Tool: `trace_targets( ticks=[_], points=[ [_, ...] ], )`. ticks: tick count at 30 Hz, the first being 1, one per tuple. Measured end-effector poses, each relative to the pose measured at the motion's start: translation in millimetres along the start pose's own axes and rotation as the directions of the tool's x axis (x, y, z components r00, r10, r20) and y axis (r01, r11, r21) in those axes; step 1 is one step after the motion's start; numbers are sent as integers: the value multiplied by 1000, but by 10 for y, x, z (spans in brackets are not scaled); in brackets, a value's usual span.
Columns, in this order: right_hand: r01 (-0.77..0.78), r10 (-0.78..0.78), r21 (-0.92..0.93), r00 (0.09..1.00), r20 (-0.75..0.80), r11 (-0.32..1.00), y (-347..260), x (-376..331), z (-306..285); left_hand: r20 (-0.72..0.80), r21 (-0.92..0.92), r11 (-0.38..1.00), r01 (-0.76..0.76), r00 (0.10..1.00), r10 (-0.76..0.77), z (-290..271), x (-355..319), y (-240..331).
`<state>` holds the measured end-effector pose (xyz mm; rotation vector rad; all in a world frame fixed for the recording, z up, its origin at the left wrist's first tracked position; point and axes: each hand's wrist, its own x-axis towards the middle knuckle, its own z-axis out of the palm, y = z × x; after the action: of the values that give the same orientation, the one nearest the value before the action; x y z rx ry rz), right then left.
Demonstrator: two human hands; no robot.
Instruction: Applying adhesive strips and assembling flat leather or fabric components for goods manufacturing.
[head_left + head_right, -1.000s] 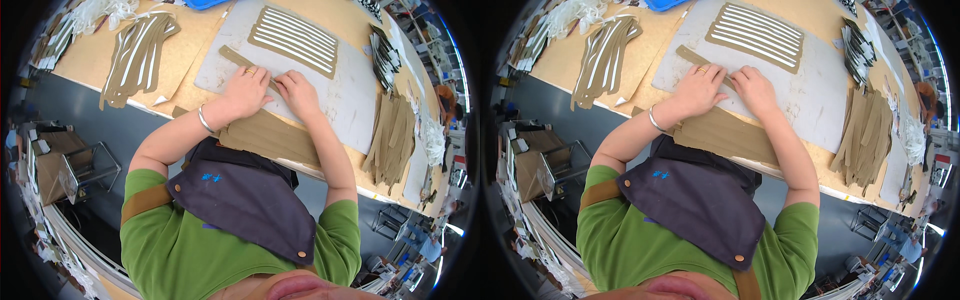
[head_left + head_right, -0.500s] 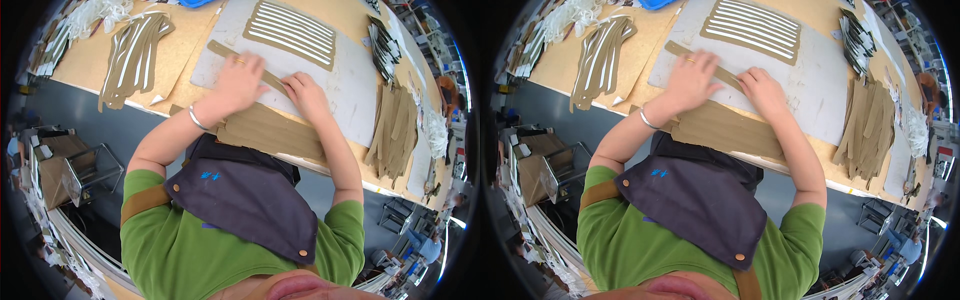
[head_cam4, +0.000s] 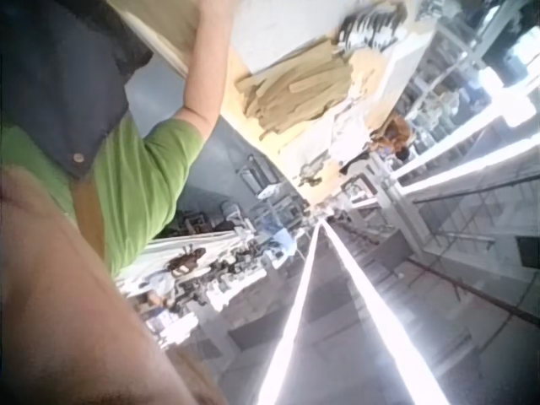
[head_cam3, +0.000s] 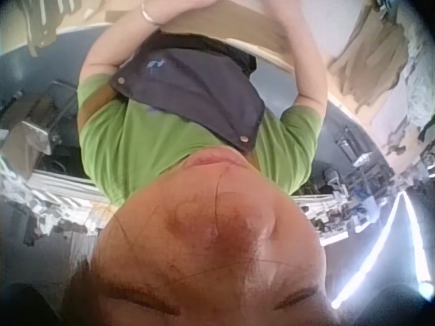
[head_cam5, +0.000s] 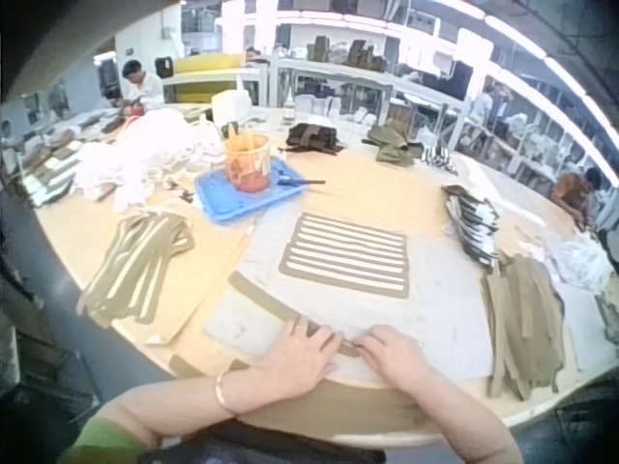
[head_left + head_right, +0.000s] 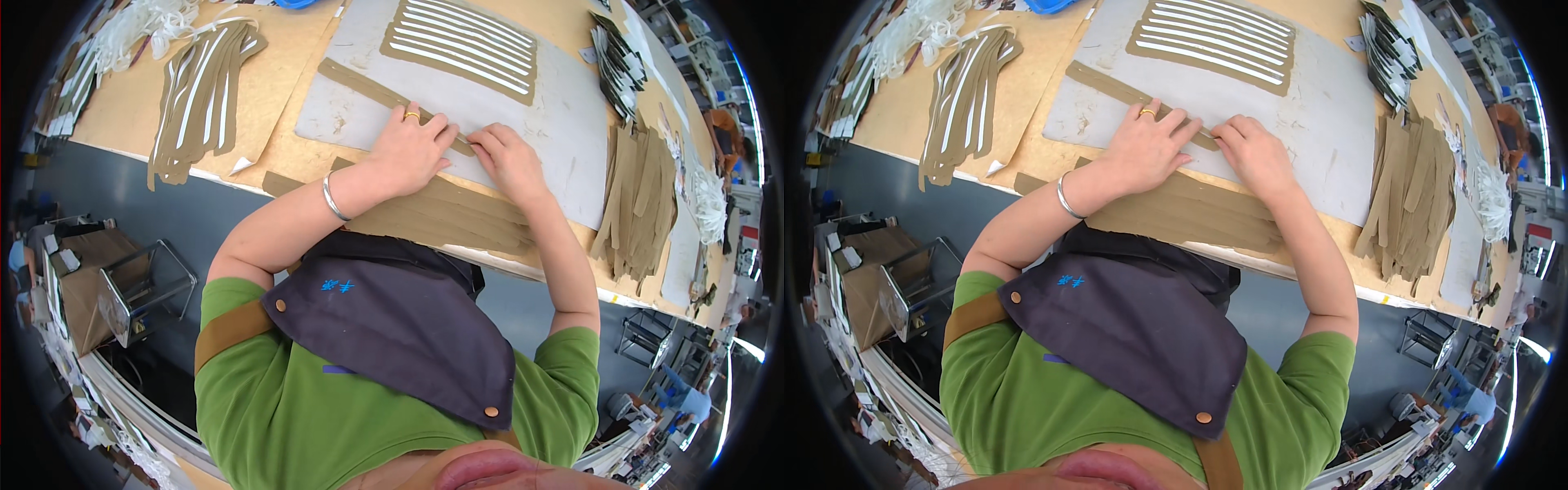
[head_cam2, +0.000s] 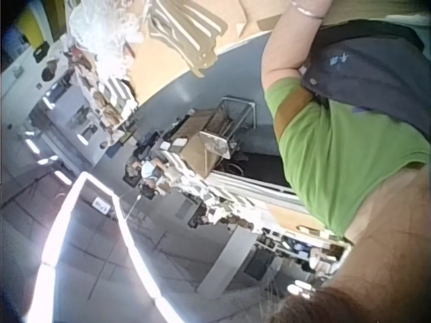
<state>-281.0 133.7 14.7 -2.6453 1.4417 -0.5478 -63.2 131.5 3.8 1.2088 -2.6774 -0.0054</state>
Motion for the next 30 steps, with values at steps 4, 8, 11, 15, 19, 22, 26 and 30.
trace_targets(
  ticks=[4,8,11,15,19,22,26,30],
  points=[
    [17,-18,-16,999,-29,1000,29,-48,40,-2,5,1000,-19,1000,19,2,-11,4],
    [39,-42,-83,998,-39,996,3,-80,32,-21,21,1000,-21,1000,21,36,-21,10],
    [54,-59,-123,998,-37,991,4,-102,27,-32,28,999,-27,999,28,32,-19,11],
    [75,-72,-154,997,22,985,-7,-156,-15,-45,31,999,-31,998,33,21,-27,9],
    [47,-45,-142,999,17,989,-6,-165,-57,-19,41,999,-12,1000,13,-19,-49,19],
    [32,-32,-161,999,0,986,-106,-173,-49,-37,12,999,33,999,-33,51,-63,12],
    [-6,11,-163,1000,27,987,-128,-178,-59,-40,34,989,145,989,-144,64,-130,-330],
    [-34,36,-101,999,19,994,-189,-145,-105,-54,178,941,289,957,-284,-45,-331,-869]
  ],
)
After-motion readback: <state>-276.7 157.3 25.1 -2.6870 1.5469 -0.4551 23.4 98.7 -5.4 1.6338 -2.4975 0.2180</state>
